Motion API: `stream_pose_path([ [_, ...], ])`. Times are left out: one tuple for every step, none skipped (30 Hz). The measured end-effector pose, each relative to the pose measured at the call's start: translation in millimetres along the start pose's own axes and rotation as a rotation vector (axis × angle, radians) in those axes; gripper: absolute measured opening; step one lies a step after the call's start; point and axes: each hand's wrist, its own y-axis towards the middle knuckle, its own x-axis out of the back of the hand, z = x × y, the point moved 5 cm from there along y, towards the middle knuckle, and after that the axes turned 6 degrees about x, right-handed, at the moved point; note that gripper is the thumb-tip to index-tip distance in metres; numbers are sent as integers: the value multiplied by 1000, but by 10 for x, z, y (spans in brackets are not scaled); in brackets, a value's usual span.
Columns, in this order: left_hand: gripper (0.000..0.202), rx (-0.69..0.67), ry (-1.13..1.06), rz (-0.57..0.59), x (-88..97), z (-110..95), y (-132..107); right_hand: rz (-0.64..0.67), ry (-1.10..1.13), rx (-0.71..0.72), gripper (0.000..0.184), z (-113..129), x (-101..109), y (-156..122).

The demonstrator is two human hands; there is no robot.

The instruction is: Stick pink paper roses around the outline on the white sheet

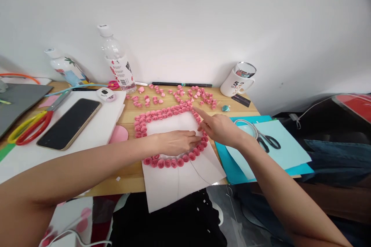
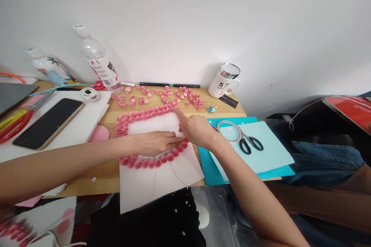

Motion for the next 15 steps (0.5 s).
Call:
stream_pose_path([
  [38, -78, 46, 8, 3, -31, -1, -78, 64, 6, 60, -12, 16, -23],
  [39, -157, 96, 27, 2, -62, -4, -160, 118, 5, 59, -31, 34, -58],
  [39, -211, 142, 44, 3, -81, -5, -239, 154, -8, 57, -60, 48, -106],
  [39, -228, 172, 54, 10, -86, -1, -315, 174, -30, 56, -97, 56, -170],
  [40, -233, 186, 68, 19, -87, 4, -390, 175, -62, 55, -146, 56, -249],
  [40, -229, 187, 83, 28, -87, 10, -461, 160, -104, 55, -207, 47, -345],
  [41, -223, 184, 104, 35, -88, 15, -528, 131, -148, 55, -277, 28, -454],
  [42, -215, 180, 129, 38, -88, 17, -591, 90, -192, 55, -352, 0, -575],
  [43, -209, 176, 157, 39, -87, 17, -637, 47, -229, 56, -427, -40, -700],
  [43, -204, 171, 181, 39, -83, 16, -672, 0, -258, 57, -497, -89, -823],
  [44, -203, 162, 201, 37, -76, 13, -690, -40, -271, 59, -556, -147, -937],
  [44, -202, 144, 215, 33, -62, 10, -702, -62, -261, 61, -597, -208, -1037],
  [44, -198, 112, 223, 27, -42, 8, -696, -64, -242, 63, -625, -276, -1119],
  [43, -189, 65, 221, 19, -14, 10, -680, -54, -215, 65, -636, -344, -1181],
  [42, -181, 10, 210, 9, 17, 15, -655, -34, -189, 66, -634, -411, -1224],
])
